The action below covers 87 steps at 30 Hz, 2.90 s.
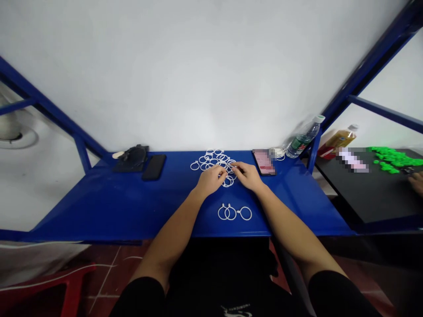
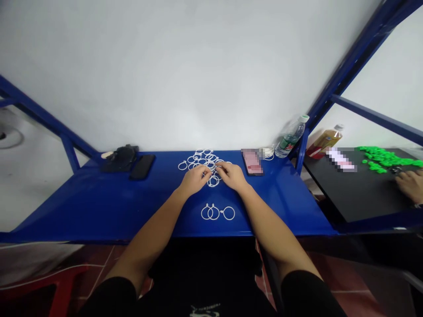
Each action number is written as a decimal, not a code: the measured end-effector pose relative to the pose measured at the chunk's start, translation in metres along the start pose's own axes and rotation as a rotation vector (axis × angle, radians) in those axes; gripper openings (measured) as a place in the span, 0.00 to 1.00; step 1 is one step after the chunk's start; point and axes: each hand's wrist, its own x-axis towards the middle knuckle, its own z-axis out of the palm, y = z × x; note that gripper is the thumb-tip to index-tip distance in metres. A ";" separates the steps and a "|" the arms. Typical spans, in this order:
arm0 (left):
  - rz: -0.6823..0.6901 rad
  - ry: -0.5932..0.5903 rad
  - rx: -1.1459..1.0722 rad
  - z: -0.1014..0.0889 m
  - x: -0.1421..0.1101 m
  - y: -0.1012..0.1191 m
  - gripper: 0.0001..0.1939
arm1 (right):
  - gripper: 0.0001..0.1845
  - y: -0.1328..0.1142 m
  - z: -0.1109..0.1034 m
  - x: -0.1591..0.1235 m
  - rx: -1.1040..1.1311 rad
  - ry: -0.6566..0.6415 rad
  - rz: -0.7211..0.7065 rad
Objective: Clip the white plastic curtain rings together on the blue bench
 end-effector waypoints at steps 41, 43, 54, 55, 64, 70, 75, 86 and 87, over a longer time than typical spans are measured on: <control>-0.177 0.091 -0.746 0.018 0.007 -0.009 0.15 | 0.22 -0.013 0.001 0.000 -0.091 -0.159 -0.002; -0.197 0.088 -0.728 0.017 0.007 -0.010 0.13 | 0.23 -0.013 0.002 -0.001 -0.092 -0.149 -0.011; -0.210 0.049 -0.638 0.017 0.005 -0.013 0.16 | 0.24 -0.014 0.003 -0.001 -0.079 -0.154 -0.015; -0.223 0.044 -0.646 0.017 0.005 -0.013 0.17 | 0.24 -0.014 0.003 -0.001 -0.078 -0.153 -0.009; -0.252 -0.006 -0.701 0.020 0.005 -0.016 0.19 | 0.23 -0.014 0.002 -0.001 -0.063 -0.135 -0.010; -0.252 0.048 -0.591 0.018 0.006 -0.011 0.17 | 0.24 -0.018 0.005 -0.001 -0.080 -0.182 -0.030; -0.186 0.076 -0.556 0.016 0.008 -0.009 0.16 | 0.23 -0.021 0.007 -0.002 -0.090 -0.191 -0.032; -0.079 0.254 -0.450 0.009 0.003 -0.007 0.18 | 0.28 -0.010 0.003 0.007 -0.203 0.000 0.250; -0.057 0.234 -0.423 0.007 0.002 -0.005 0.15 | 0.29 -0.008 0.002 0.009 -0.231 -0.027 0.296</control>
